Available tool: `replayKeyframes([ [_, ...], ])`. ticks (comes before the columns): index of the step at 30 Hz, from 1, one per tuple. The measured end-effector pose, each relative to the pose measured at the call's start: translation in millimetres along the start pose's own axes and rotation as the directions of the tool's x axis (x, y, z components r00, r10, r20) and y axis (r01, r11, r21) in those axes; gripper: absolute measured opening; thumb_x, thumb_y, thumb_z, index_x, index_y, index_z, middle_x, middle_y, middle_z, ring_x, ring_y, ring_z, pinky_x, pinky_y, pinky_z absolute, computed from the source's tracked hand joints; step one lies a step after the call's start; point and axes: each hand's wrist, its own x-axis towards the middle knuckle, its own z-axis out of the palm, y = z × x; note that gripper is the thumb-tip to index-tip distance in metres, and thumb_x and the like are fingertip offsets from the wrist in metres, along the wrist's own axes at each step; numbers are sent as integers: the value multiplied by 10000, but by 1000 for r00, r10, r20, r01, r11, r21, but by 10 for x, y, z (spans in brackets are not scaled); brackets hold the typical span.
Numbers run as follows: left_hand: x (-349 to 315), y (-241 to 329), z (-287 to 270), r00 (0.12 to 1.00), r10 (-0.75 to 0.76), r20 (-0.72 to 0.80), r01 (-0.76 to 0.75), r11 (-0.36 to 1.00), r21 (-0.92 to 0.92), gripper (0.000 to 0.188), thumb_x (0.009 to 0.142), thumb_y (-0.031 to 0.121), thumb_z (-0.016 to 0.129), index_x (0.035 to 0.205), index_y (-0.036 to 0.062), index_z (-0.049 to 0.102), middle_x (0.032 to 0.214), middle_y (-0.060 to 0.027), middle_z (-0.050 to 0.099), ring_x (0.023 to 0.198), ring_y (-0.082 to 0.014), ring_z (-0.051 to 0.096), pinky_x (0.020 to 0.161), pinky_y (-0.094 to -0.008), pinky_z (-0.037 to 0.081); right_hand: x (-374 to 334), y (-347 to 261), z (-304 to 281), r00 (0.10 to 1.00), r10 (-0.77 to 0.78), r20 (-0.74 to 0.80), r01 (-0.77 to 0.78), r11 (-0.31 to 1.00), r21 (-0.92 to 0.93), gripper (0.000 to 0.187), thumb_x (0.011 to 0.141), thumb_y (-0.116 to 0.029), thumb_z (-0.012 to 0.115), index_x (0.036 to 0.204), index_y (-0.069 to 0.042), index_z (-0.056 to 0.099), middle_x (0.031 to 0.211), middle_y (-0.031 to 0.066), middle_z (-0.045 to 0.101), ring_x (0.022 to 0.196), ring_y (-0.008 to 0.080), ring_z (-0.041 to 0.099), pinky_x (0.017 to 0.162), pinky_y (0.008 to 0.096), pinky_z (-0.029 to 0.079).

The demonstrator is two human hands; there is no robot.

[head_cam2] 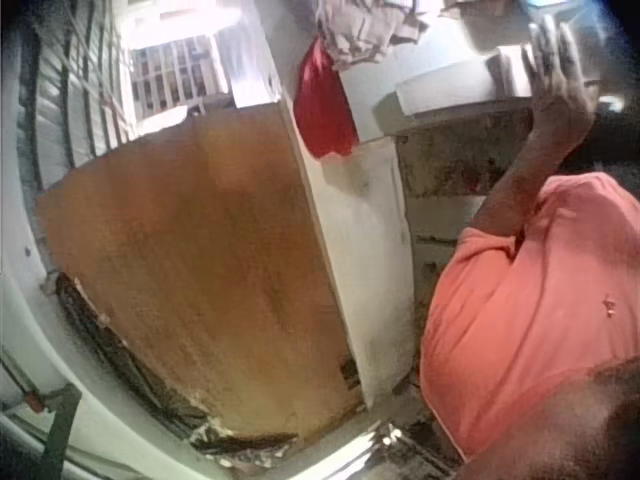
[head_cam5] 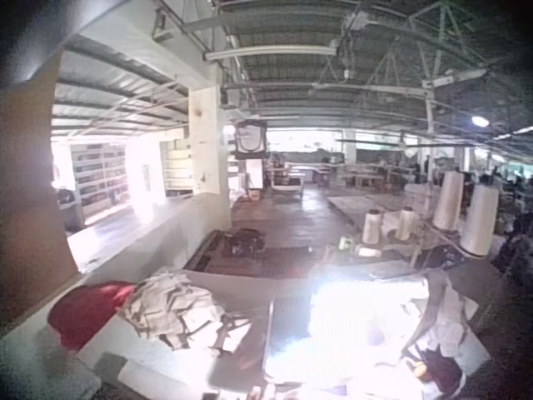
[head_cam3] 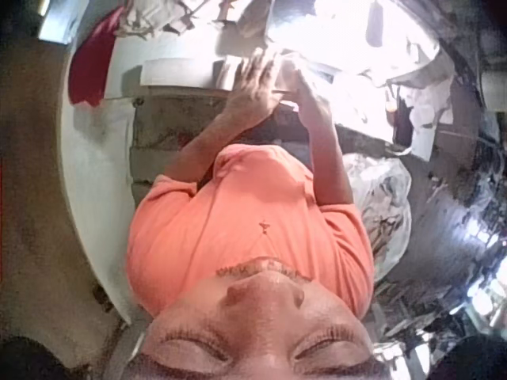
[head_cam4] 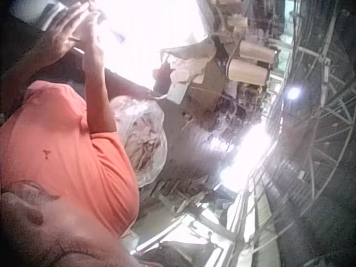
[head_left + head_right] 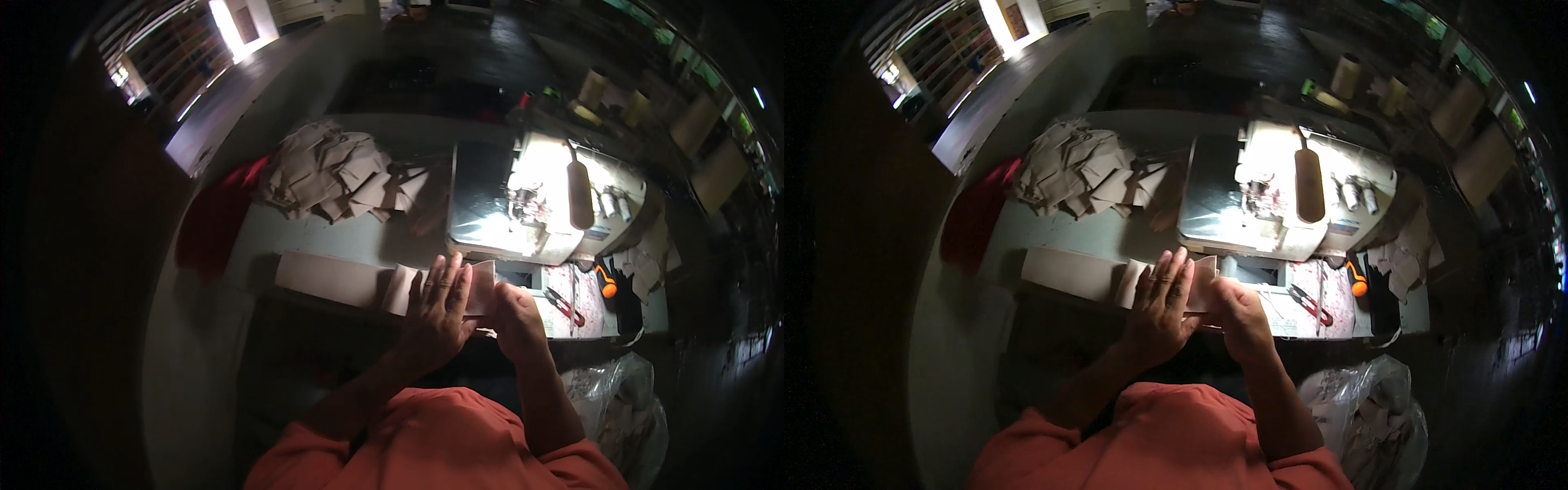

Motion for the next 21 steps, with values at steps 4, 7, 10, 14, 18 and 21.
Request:
replayKeyframes([
  [4, 76, 71, -28, 994, 43, 97, -28, 988, -149, 752, 699, 377, 592, 1237, -40, 274, 1273, -227, 277, 1180, -352, 280, 973, -426, 208, -81, -8, -31, 995, -46, -86, 29, 982, -189, 147, 805, -71, 501, 892, 39, 545, 792, 68, 587, 693, 100, 564, 625, 209, 465],
  [7, 266, -96, -77, 979, 19, 205, 83, 874, -479, 713, 746, 381, 571, 1229, -52, 276, 1228, -230, 344, 1163, -313, 333, 954, -358, 268, -104, -71, -13, 994, -103, -44, 88, 960, -265, 140, 782, -9, 509, 906, 47, 538, 808, 67, 585, 707, 100, 564, 658, 225, 469],
  [10, 436, -231, -21, 952, -25, 304, 279, 471, -836, 540, 779, 296, 570, 1155, -50, 394, 1109, -178, 482, 1034, -199, 469, 855, -287, 373, -98, -71, 1, 980, -201, 5, 191, 925, -328, 122, 790, -3, 507, 901, 37, 537, 802, 51, 581, 722, 84, 552, 665, 220, 462],
  [14, 605, -203, -220, 908, -22, 418, 386, 430, -816, 161, 781, 139, 576, 860, -1, 572, 762, -13, 574, 716, -67, 519, 661, -211, 426, -134, -129, 41, 971, -238, -14, 216, 904, -369, 96, 793, -5, 509, 880, 26, 535, 776, 36, 575, 700, 75, 545, 644, 213, 461],
  [18, 611, -202, -286, 892, -137, 430, 444, 443, -779, 131, 768, 131, 587, 804, 7, 565, 723, -16, 566, 675, -67, 517, 606, -205, 426, -171, -176, -2, 999, -43, -33, 28, 932, -361, 104, 781, 15, 508, 882, 26, 533, 766, 39, 572, 674, 77, 543, 609, 202, 462],
  [21, 630, -203, -255, 905, -156, 397, 423, 448, -788, 157, 751, 152, 608, 792, 5, 572, 697, -28, 568, 649, -74, 524, 576, -210, 432, -172, -136, -46, 995, -96, -26, 83, 945, -315, 108, 779, 6, 514, 882, 33, 534, 757, 45, 574, 662, 80, 543, 593, 199, 463],
])
